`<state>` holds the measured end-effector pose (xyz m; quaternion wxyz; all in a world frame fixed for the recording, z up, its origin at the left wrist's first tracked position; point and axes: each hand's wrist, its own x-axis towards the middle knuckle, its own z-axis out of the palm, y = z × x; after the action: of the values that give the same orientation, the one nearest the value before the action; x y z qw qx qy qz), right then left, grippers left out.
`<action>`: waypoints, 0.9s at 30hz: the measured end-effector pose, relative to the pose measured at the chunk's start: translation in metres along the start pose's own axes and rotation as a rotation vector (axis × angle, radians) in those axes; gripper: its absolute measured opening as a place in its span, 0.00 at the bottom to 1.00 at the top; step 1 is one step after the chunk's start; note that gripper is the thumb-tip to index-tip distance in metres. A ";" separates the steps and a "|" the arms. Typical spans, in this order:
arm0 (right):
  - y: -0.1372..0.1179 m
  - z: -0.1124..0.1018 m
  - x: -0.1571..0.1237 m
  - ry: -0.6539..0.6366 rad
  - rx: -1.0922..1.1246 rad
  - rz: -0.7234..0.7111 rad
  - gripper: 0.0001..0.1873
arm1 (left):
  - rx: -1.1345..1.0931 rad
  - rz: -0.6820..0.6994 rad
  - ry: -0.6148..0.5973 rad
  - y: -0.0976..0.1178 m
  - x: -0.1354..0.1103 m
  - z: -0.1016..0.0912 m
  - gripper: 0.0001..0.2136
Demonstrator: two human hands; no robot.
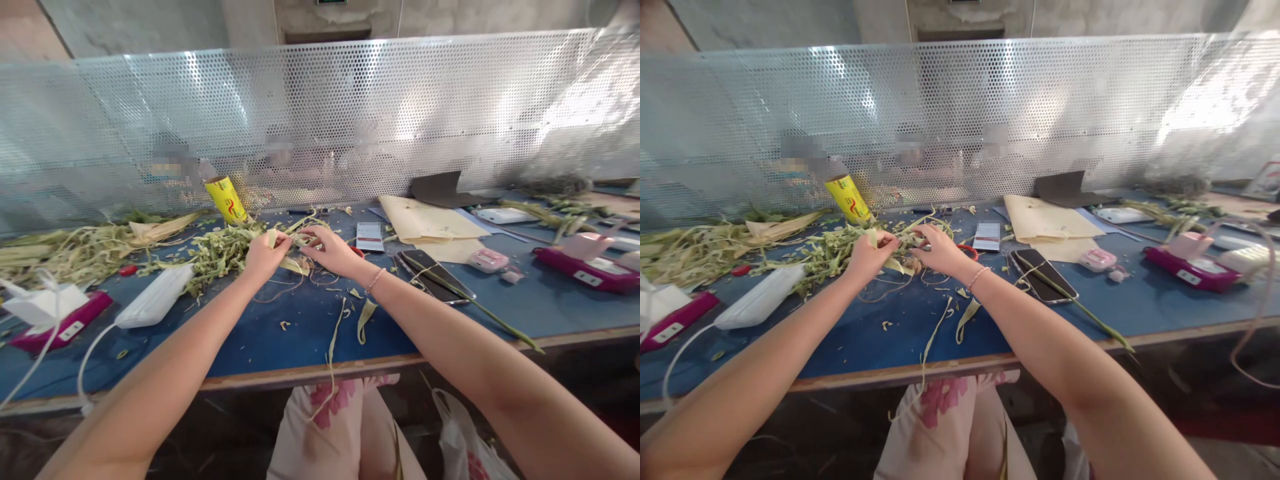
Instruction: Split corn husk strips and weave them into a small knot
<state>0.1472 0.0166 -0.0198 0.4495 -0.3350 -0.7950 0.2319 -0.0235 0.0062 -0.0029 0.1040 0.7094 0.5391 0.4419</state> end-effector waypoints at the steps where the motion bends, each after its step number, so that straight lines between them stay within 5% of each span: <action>1: -0.005 0.002 -0.001 -0.007 0.063 0.023 0.18 | -0.047 0.004 -0.009 0.001 0.000 0.000 0.07; 6: -0.024 0.011 -0.005 -0.006 0.360 0.139 0.14 | -0.193 0.117 -0.045 0.010 -0.004 -0.001 0.08; 10: -0.026 0.010 -0.003 0.134 0.341 0.148 0.07 | -0.236 0.201 -0.089 0.018 -0.011 -0.001 0.09; 17: -0.019 0.004 0.003 0.318 0.416 0.245 0.07 | -0.287 0.110 -0.220 0.018 -0.011 -0.002 0.12; 27: -0.021 0.002 0.007 0.316 0.592 0.406 0.09 | -0.194 0.162 -0.270 0.013 -0.010 -0.001 0.13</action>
<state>0.1363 0.0071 -0.0026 0.5886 -0.3726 -0.5322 0.4811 -0.0155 -0.0080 0.0004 0.2076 0.7900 0.4161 0.3995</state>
